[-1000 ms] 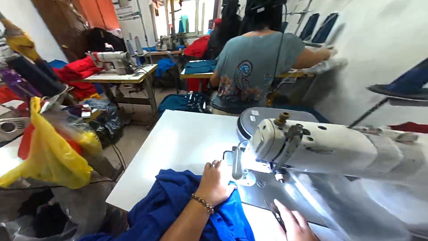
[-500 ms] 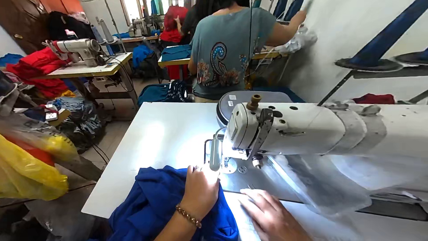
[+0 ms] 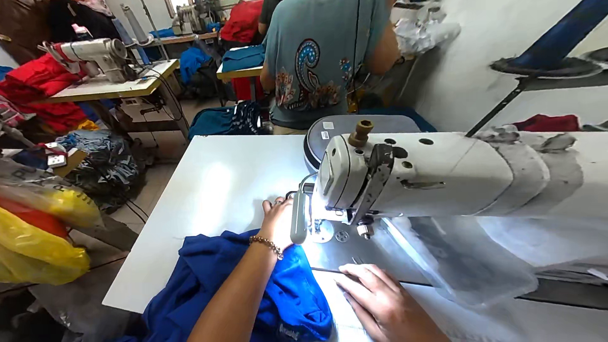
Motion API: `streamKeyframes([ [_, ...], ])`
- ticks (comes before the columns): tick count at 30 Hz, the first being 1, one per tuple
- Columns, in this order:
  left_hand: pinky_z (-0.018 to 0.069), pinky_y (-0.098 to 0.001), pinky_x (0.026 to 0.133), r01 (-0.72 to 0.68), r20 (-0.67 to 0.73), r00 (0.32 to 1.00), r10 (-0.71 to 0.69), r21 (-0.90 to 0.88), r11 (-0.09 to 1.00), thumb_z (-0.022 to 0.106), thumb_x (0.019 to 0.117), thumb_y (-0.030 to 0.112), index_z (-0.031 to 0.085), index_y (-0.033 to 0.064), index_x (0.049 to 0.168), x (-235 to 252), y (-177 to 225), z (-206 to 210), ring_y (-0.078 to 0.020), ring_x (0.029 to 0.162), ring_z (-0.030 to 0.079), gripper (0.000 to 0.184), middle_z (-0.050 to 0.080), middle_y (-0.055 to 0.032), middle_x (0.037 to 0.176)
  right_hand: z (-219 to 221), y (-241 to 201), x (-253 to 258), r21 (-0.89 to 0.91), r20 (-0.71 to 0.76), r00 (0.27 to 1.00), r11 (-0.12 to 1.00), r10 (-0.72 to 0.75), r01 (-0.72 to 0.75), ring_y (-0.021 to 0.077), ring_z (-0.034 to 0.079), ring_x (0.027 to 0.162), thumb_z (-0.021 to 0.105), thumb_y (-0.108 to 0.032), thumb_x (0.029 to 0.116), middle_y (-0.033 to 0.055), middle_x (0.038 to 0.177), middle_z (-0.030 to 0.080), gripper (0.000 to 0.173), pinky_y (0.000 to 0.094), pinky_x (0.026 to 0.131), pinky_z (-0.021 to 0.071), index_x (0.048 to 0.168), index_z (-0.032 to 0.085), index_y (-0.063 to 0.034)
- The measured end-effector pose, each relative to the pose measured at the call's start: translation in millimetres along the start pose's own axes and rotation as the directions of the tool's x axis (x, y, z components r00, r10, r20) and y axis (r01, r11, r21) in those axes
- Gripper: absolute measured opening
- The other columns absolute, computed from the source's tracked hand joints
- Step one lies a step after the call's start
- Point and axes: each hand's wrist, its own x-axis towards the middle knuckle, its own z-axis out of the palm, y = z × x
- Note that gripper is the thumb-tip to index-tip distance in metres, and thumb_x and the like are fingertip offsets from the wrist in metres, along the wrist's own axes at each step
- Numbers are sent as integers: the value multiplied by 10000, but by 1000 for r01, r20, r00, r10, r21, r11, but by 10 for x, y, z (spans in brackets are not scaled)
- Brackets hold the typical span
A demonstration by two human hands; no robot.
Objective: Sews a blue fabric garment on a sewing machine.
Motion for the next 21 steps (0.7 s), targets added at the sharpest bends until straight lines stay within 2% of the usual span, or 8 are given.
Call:
streamKeyframes([
  [3,250,-592,1114,-31,62,998,28,46,998,646,988,240,721,131,1148,-55,1,30,-269,1296,534,208,667,-85,1261,-5,52,32,17,-24,999,1000,25,-24,285,675,1065,481,-236,1007,108,1143,722,337,416,923,548,1111,784,-132],
  [7,182,-561,1165,-67,157,986,60,37,997,566,1011,193,688,127,1123,-211,61,-16,-212,1311,510,178,662,-60,1197,-23,110,162,-2,-88,994,998,68,-69,275,694,1010,464,-277,984,96,1088,734,377,428,869,568,1097,787,-120],
  [10,244,-516,1158,-79,136,988,75,28,996,530,1025,168,699,95,1114,-311,97,31,-203,1248,555,204,667,-82,1148,-21,122,316,-39,-45,992,993,114,-116,281,698,1024,452,-332,989,88,1101,728,419,462,867,574,1161,766,-113],
  [13,353,-356,1112,-58,157,986,58,-6,998,492,1046,148,684,85,1145,-345,137,50,-136,1175,560,224,652,-55,1126,83,161,456,-96,23,992,988,122,-119,312,698,1019,459,-284,965,107,1119,720,418,516,853,562,1231,747,-139],
  [16,353,-385,1112,-54,161,985,68,-88,995,496,1048,155,693,55,1126,-340,149,55,-165,1129,590,234,667,-83,1090,195,205,542,-122,88,982,980,169,-157,347,667,1059,481,-285,952,110,1103,706,441,570,897,518,1330,706,-261],
  [18,354,-386,1110,-50,185,981,66,-90,995,503,1051,169,689,64,1122,-330,145,25,-165,1131,589,226,666,-82,1094,241,221,568,-144,105,977,975,186,-170,369,651,1079,481,-311,958,124,1095,694,436,595,923,491,1327,710,-275],
  [19,300,-406,1151,-61,194,978,71,-60,996,502,1050,160,687,62,1138,-323,146,6,-164,1160,584,227,668,-84,1115,264,232,564,-147,103,977,974,187,-171,378,650,1091,476,-333,959,130,1113,693,428,613,939,484,1299,728,-270],
  [21,325,-336,1141,-86,178,981,74,59,995,487,1037,116,684,70,1199,-302,148,-23,-128,1184,558,258,654,-68,1153,295,249,547,-145,92,978,975,185,-171,393,651,1096,453,-375,974,139,1130,693,430,647,953,470,1267,747,-267],
])
